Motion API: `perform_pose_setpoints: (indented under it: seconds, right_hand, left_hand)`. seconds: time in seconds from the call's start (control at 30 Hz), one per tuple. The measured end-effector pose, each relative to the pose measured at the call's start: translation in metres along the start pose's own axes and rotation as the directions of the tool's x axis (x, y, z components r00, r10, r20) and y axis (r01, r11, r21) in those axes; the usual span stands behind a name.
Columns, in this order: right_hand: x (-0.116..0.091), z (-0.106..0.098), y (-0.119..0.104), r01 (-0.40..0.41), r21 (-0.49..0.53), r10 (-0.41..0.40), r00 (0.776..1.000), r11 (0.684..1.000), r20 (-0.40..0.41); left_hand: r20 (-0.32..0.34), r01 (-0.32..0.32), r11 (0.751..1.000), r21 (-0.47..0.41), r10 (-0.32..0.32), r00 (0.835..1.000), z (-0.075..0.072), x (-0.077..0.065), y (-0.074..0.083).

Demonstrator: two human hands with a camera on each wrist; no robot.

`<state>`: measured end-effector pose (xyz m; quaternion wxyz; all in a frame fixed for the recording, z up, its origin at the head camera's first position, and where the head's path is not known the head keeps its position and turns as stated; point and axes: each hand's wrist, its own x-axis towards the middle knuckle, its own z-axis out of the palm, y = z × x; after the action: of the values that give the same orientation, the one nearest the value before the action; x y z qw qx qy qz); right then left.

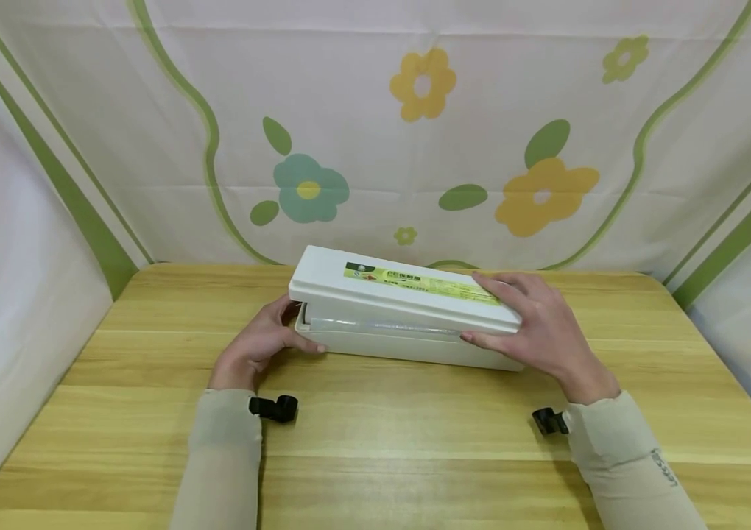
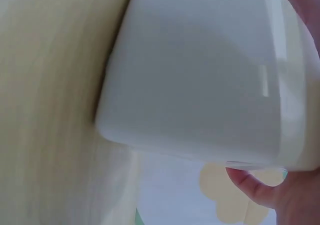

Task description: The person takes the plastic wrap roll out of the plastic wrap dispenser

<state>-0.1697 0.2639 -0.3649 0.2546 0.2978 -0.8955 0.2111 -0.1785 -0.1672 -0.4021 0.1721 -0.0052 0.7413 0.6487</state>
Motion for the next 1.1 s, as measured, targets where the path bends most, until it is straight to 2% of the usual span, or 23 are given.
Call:
perform_pose_setpoints:
  seconds: [0.2, 0.5, 0.63, 0.83, 0.93, 1.1]
  right_hand:
    - [0.003, -0.004, -0.002, -0.016, 0.006, 0.016, 1.0, 1.0, -0.003]
    - [0.003, -0.015, 0.002, -0.05, 0.084, 0.048, 0.998, 0.995, 0.029]
    - [-0.005, -0.028, 0.013, -0.124, 0.081, 0.122, 0.992, 0.989, 0.027]
    - [-0.024, -0.047, 0.035, -0.257, 0.074, 0.259, 0.966, 0.964, -0.02]
    - [-0.034, -0.054, 0.048, -0.277, 0.067, 0.28, 0.959, 0.959, -0.04]
    - [-0.048, -0.063, 0.067, -0.257, 0.045, 0.259, 0.965, 0.965, -0.047]
  left_hand:
    - [-0.004, 0.013, 1.0, 0.005, -0.013, 1.0, -0.002, -0.001, 0.001]
    - [0.017, -0.001, 1.0, 0.008, 0.001, 1.0, -0.007, -0.001, 0.001]
    - [0.033, -0.008, 1.0, 0.009, 0.007, 0.999, -0.008, -0.002, -0.001]
    - [0.036, -0.005, 1.0, 0.015, 0.004, 0.999, -0.008, -0.003, -0.002]
    - [0.037, 0.003, 1.0, 0.017, -0.004, 0.999, -0.008, -0.003, -0.001]
    - [0.046, 0.006, 1.0, 0.017, -0.007, 0.999, -0.008, -0.002, -0.002]
